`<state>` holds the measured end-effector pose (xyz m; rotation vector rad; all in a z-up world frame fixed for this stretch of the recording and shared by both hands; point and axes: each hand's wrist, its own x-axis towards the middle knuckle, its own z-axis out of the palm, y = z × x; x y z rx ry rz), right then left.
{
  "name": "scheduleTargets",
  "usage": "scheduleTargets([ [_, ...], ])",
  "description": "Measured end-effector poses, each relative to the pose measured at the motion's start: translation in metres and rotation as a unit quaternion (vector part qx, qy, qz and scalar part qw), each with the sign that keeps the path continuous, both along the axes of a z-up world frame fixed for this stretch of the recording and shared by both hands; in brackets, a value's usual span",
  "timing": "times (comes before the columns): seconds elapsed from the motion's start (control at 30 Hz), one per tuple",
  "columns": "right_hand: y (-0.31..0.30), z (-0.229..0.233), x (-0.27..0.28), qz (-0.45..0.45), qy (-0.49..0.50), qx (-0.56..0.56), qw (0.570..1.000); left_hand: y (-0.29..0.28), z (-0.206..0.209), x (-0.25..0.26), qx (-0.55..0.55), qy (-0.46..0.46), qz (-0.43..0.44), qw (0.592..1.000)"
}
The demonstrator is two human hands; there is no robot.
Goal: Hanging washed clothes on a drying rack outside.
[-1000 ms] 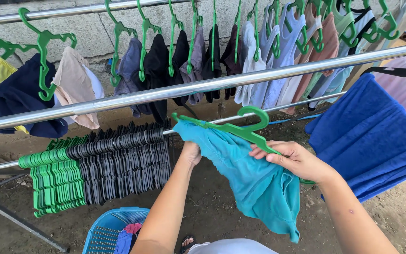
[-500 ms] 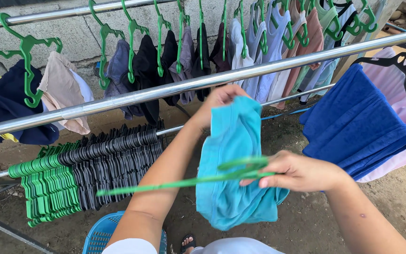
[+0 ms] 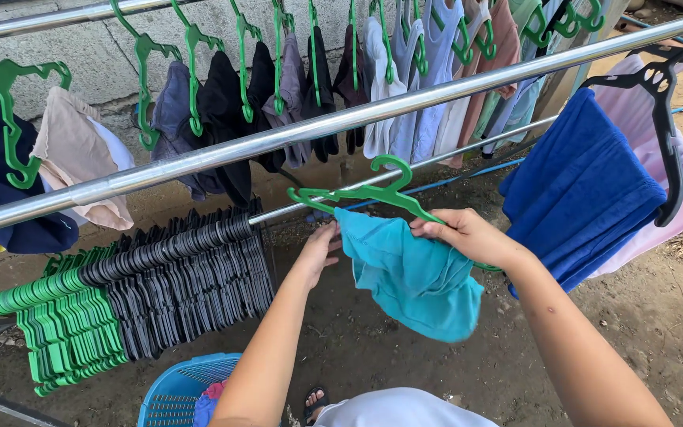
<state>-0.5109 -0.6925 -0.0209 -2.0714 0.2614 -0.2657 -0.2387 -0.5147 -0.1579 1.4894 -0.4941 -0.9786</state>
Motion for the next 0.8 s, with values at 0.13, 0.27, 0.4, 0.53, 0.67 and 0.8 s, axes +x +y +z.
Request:
scheduleTargets([
  [0.13,-0.009,-0.014,0.005,-0.036,0.02,0.031,0.999,0.005,0.038,-0.015,-0.033,0.024,-0.06,0.997],
  [0.27,-0.01,-0.022,0.003,-0.061,0.007,0.118,0.991,-0.009,0.031,-0.01,-0.06,-0.319,-0.005,0.946],
  [0.4,-0.007,-0.032,0.002,-0.082,0.004,0.164,0.983,-0.003,0.083,-0.032,-0.058,-0.521,0.111,0.844],
  [0.53,-0.004,-0.072,0.014,-0.081,0.024,0.202,0.976,-0.022,0.1,-0.027,-0.113,-0.288,0.078,0.948],
  [0.67,-0.001,-0.119,0.027,-0.101,0.049,0.238,0.965,-0.017,0.145,-0.045,-0.123,-0.276,-0.043,0.952],
  [0.8,-0.011,-0.119,0.026,-0.126,0.019,0.23,0.965,0.029,0.171,-0.013,-0.232,-0.13,0.021,0.964],
])
